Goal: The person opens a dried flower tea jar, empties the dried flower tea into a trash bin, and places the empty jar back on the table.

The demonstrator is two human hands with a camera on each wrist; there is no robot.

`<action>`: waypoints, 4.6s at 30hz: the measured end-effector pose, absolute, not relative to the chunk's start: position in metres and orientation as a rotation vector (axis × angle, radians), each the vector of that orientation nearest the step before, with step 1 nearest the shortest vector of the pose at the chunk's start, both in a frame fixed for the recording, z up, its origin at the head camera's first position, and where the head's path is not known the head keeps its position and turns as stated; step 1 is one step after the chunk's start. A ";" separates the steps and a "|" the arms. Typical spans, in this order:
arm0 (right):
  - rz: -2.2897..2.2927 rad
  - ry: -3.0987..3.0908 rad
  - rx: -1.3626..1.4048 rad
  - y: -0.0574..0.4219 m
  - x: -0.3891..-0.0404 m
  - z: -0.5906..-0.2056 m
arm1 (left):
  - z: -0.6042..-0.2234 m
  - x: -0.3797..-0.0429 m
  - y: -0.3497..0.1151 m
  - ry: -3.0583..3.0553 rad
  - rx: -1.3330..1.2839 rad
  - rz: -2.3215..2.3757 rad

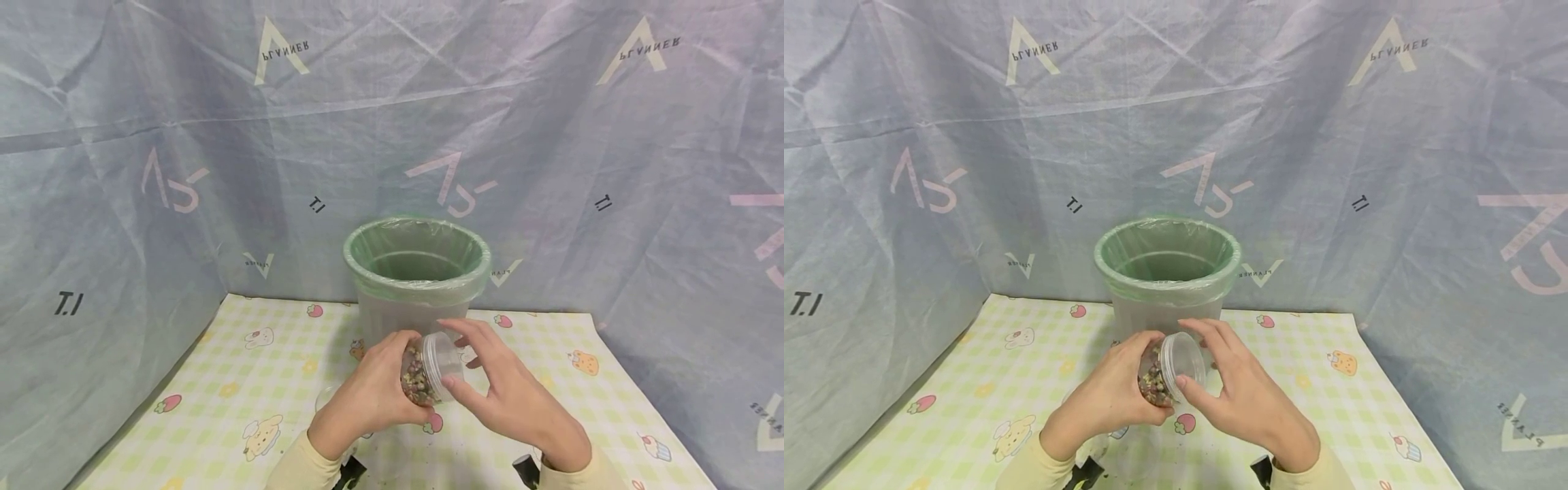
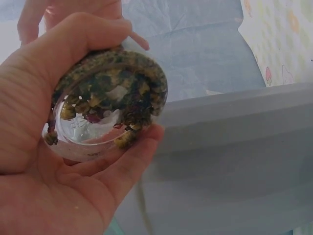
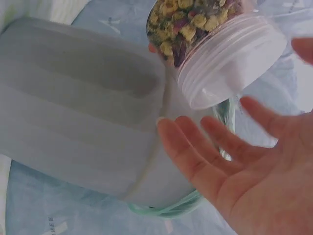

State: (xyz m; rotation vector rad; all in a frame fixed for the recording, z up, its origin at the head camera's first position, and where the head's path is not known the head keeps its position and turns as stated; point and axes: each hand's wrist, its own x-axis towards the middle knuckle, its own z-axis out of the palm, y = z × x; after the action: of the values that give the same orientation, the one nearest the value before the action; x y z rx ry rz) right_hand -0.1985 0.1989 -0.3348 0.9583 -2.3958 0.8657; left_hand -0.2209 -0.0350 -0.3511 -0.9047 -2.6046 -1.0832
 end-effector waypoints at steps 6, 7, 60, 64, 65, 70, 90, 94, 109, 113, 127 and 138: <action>0.964 -2.452 0.801 0.194 -0.200 -0.338 | -0.352 -0.221 -0.033 -2.626 -0.888 -1.079; 0.978 -2.471 0.774 0.193 -0.200 -0.338 | -0.352 -0.221 -0.033 -2.625 -0.885 -1.078; 0.860 -2.476 1.051 0.205 -0.204 -0.341 | -0.358 -0.223 -0.034 -2.650 -0.917 -0.982; 0.844 -2.439 1.131 0.207 -0.204 -0.341 | -0.358 -0.223 -0.034 -2.648 -0.919 -0.969; 0.842 -2.434 1.140 0.207 -0.204 -0.340 | -0.358 -0.223 -0.034 -2.646 -0.918 -0.967; 0.859 -2.378 1.186 0.208 -0.203 -0.340 | -0.359 -0.223 -0.034 -2.630 -0.920 -0.971; 0.905 -2.349 1.206 0.209 -0.203 -0.331 | -0.346 -0.226 -0.042 -2.614 -0.890 -1.019; 0.918 -2.334 1.217 0.209 -0.204 -0.331 | -0.345 -0.226 -0.043 -2.603 -0.891 -1.023; 0.791 -2.460 1.132 0.226 -0.202 -0.331 | -0.346 -0.224 -0.045 -2.621 -0.843 -1.023; 0.734 -2.477 1.096 0.236 -0.200 -0.333 | -0.346 -0.224 -0.045 -2.619 -0.849 -1.018; 0.511 -2.606 0.867 0.258 -0.199 -0.362 | -0.347 -0.223 -0.047 -2.627 -0.837 -1.044; 0.382 -2.726 0.807 0.278 -0.193 -0.389 | -0.346 -0.224 -0.048 -2.621 -0.845 -1.042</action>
State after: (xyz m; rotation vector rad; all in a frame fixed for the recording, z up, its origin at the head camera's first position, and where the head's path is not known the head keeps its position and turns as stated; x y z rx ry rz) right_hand -0.1930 0.2779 -0.3891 0.8073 -2.7256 0.3820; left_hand -0.2238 -0.0478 -0.3460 -0.8450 -2.6209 -1.0417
